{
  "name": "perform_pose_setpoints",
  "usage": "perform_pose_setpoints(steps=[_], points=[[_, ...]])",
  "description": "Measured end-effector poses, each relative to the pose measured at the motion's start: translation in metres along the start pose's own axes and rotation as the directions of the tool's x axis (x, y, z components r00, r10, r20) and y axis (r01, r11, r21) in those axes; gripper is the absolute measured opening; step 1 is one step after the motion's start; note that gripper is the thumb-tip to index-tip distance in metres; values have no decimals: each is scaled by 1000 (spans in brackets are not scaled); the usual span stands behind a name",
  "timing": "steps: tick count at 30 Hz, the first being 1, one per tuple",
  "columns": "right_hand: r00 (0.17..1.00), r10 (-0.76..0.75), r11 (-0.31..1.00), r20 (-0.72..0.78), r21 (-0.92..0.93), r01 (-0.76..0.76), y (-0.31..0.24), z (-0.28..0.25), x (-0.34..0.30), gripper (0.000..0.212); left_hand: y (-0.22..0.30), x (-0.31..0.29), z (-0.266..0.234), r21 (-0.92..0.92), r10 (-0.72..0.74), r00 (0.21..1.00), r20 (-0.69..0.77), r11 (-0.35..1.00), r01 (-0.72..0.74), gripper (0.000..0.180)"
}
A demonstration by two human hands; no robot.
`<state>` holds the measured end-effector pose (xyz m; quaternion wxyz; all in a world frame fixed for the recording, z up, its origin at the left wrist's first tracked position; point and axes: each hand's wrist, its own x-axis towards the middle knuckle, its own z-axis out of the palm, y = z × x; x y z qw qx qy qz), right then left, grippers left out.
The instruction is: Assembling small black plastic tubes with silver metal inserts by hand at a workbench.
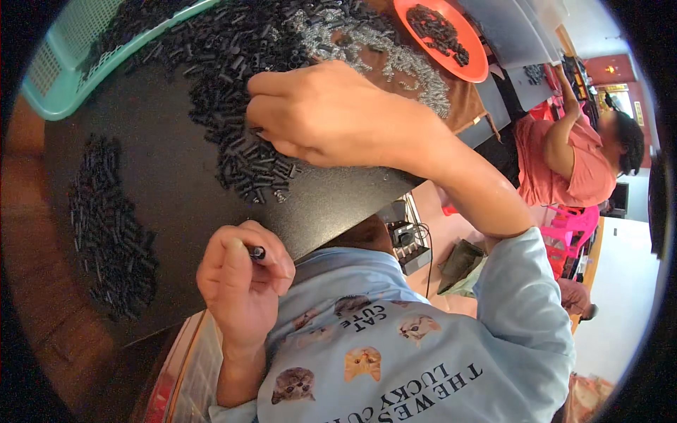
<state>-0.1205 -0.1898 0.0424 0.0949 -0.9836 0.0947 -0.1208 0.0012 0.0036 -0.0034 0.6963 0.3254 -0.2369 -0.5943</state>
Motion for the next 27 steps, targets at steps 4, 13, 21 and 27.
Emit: perform_pose_setpoints(steps=[4,13,21,27], points=[[995,-62,985,-72,154,73,-21,-10,-12,18,1,-1,1,-59,12,999,-44,998,-15,32],[990,-49,835,-133,539,113,-53,-13,-17,14,4,-1,9,27,-10,988,-154,1000,15,27],[941,90,761,-327,632,147,-62,-4,-28,10,3,-1,6,-122,-1,999,-54,993,-5,24],[945,169,696,-281,713,88,-68,-4,-31,9,3,-4,3,-134,-38,989,-145,991,19,24]])
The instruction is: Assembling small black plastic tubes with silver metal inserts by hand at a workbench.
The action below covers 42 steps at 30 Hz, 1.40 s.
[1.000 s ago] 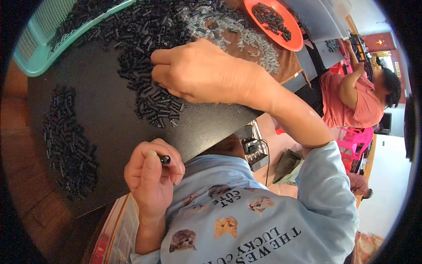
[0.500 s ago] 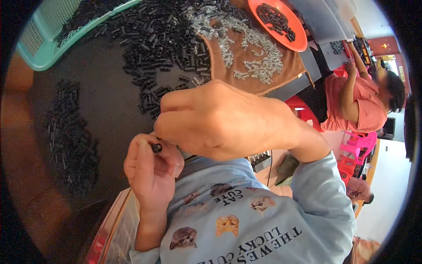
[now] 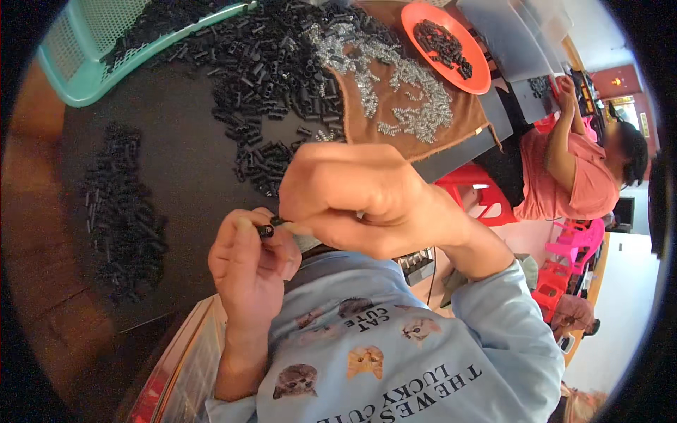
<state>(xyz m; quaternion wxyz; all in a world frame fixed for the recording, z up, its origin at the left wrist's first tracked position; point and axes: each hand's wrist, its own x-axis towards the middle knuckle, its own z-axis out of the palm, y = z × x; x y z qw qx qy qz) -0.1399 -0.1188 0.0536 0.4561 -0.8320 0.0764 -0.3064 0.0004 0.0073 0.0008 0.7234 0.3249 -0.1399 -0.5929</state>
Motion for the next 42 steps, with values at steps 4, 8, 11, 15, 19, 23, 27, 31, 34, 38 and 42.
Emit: perform_pose_setpoints(steps=[4,8,11,15,19,23,27,31,34,38,42], points=[[999,4,999,38,42,-6,-5,1,0,7,0,0,-3,23,-4,997,73,1000,2,24],[1000,3,999,24,51,-4,-7,3,0,6,-2,1,-8,17,1,991,132,1000,-3,25],[994,-94,996,59,-3,94,-5,0,0,16,-1,0,-5,16,-15,996,83,1000,14,26],[991,-122,990,59,-70,126,-5,2,-2,17,-4,0,-7,66,33,990,137,997,-42,28],[984,-171,973,50,-151,177,-7,3,-4,17,-4,-1,-5,88,45,991,123,995,-56,31],[979,-198,958,49,-201,204,-7,3,-5,18,-4,-1,-2,142,70,989,129,986,-88,32],[977,-201,947,63,-241,211,-10,2,-7,17,-5,-2,-2,163,68,991,111,983,-86,32],[981,-171,952,93,-240,189,-13,1,-10,17,-6,-1,-1,224,104,987,119,966,-128,32],[985,-143,956,98,-245,164,-15,3,-13,11,-3,-2,3,219,86,990,113,970,-110,33],[984,-157,940,89,-292,177,-16,6,-19,13,-1,-2,4,313,79,987,140,942,-119,32],[984,-160,931,80,-320,178,-23,7,-21,13,-6,-2,3,413,130,978,164,891,-188,30]])
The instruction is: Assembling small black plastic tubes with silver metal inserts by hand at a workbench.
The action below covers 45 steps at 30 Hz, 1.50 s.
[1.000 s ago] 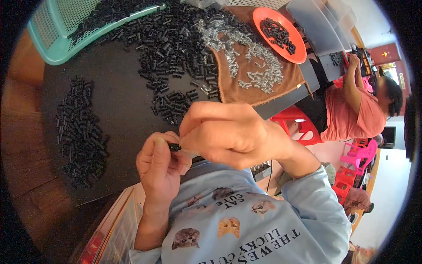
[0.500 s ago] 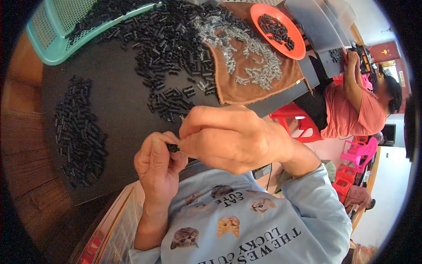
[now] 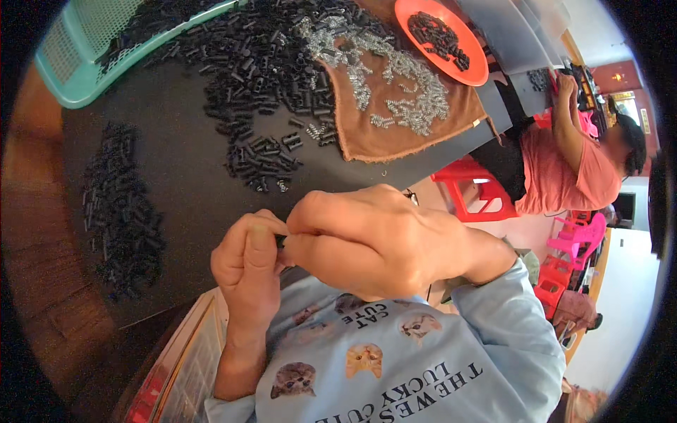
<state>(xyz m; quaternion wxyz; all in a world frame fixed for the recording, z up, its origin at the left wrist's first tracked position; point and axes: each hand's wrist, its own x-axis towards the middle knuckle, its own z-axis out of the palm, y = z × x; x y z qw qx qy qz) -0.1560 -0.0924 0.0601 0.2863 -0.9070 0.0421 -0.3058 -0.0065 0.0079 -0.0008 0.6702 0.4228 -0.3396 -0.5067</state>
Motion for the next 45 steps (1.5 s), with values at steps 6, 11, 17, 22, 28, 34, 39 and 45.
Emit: perform_pose_setpoints(steps=[6,11,17,22,28,34,39,45], points=[[991,117,973,58,194,-126,8,-9,1,23,0,-5,-3,-15,-84,996,-37,996,84,34],[988,66,983,138,160,-88,20,-5,6,39,1,-2,-4,-43,-83,996,-41,996,81,49],[999,-30,993,11,114,29,23,7,5,34,-3,-4,-9,-70,-104,995,1,992,104,47],[987,-34,992,-159,113,52,25,12,0,27,-1,0,1,-67,-20,997,-80,998,14,49],[978,77,997,-194,41,-71,25,0,-9,23,8,5,11,-1,-61,998,-29,998,61,55],[966,52,996,-252,-57,-69,37,-11,-24,26,2,3,9,-87,-86,996,-33,993,83,57],[874,277,880,-400,-261,-398,77,-80,-59,29,-1,2,7,-97,-84,996,-3,992,84,57],[657,557,516,-509,-407,-753,125,-159,-84,40,0,0,8,-91,-89,996,-2,992,88,57]])
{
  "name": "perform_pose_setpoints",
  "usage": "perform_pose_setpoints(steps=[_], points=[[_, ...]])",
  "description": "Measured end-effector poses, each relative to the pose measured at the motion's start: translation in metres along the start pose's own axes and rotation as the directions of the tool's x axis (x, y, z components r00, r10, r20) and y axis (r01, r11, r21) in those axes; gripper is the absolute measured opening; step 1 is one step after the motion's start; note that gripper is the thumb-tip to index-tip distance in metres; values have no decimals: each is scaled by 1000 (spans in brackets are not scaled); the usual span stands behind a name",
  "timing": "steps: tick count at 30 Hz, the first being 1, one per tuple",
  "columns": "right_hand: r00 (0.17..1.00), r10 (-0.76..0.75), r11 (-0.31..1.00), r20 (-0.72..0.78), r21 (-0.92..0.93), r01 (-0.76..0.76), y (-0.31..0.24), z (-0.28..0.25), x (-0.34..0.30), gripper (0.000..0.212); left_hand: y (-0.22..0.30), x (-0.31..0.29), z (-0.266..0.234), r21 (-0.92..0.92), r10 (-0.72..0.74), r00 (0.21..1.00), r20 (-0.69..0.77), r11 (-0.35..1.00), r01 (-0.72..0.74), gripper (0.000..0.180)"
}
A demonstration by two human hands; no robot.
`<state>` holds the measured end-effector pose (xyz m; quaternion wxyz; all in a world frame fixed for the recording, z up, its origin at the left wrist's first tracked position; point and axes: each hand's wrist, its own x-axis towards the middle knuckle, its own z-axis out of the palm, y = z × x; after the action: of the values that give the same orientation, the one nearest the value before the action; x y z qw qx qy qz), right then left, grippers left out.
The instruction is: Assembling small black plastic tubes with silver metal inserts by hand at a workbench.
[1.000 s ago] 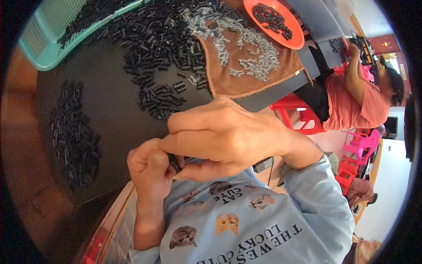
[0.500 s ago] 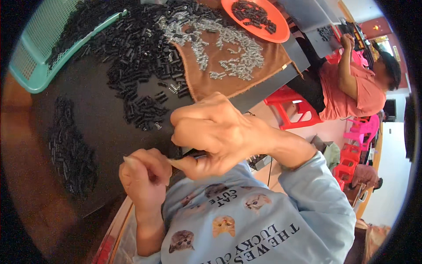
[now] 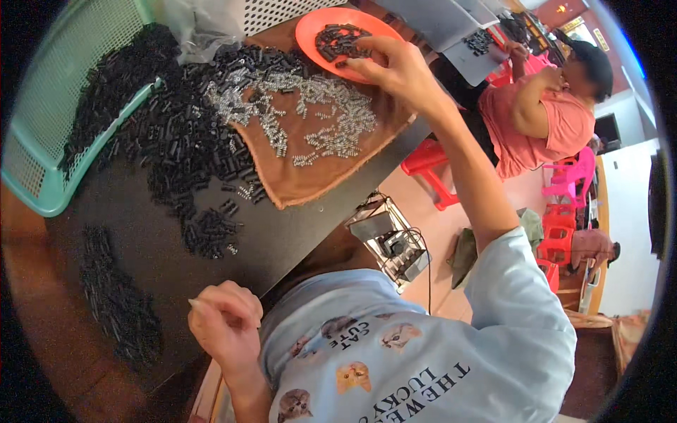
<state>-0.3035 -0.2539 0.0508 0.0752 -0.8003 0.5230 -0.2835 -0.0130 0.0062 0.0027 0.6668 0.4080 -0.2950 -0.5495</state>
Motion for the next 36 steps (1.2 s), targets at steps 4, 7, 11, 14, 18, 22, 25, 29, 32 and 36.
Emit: perform_pose_setpoints(steps=[4,7,11,14,18,22,25,29,32,36], points=[[990,-101,994,-97,29,104,14,9,0,33,-5,2,-4,13,70,994,79,997,-71,57],[974,-224,951,9,221,217,-31,22,-13,25,-10,0,-10,15,149,978,147,988,-153,54],[822,-556,797,120,358,487,-92,43,-40,24,-7,1,-12,114,187,954,235,969,-218,41],[738,-649,729,183,426,536,-136,56,-51,26,0,-3,-9,261,185,932,312,926,-272,12],[656,-737,647,159,447,618,-182,75,-48,28,10,-11,-10,403,179,890,419,842,-359,9],[591,-803,547,74,484,683,-212,100,-46,27,13,-28,-24,465,236,886,399,781,-417,18],[527,-848,468,47,532,706,-234,121,-49,20,12,-35,-32,504,266,885,383,743,-441,25],[425,-904,380,37,523,763,-271,149,-51,15,14,-41,-37,544,357,848,392,654,-526,19],[372,-928,302,-36,515,802,-298,161,-56,22,17,-45,-42,604,420,821,386,558,-569,17],[380,-921,307,-89,436,846,-308,178,-64,18,14,-50,-54,652,503,804,318,500,-571,14]])
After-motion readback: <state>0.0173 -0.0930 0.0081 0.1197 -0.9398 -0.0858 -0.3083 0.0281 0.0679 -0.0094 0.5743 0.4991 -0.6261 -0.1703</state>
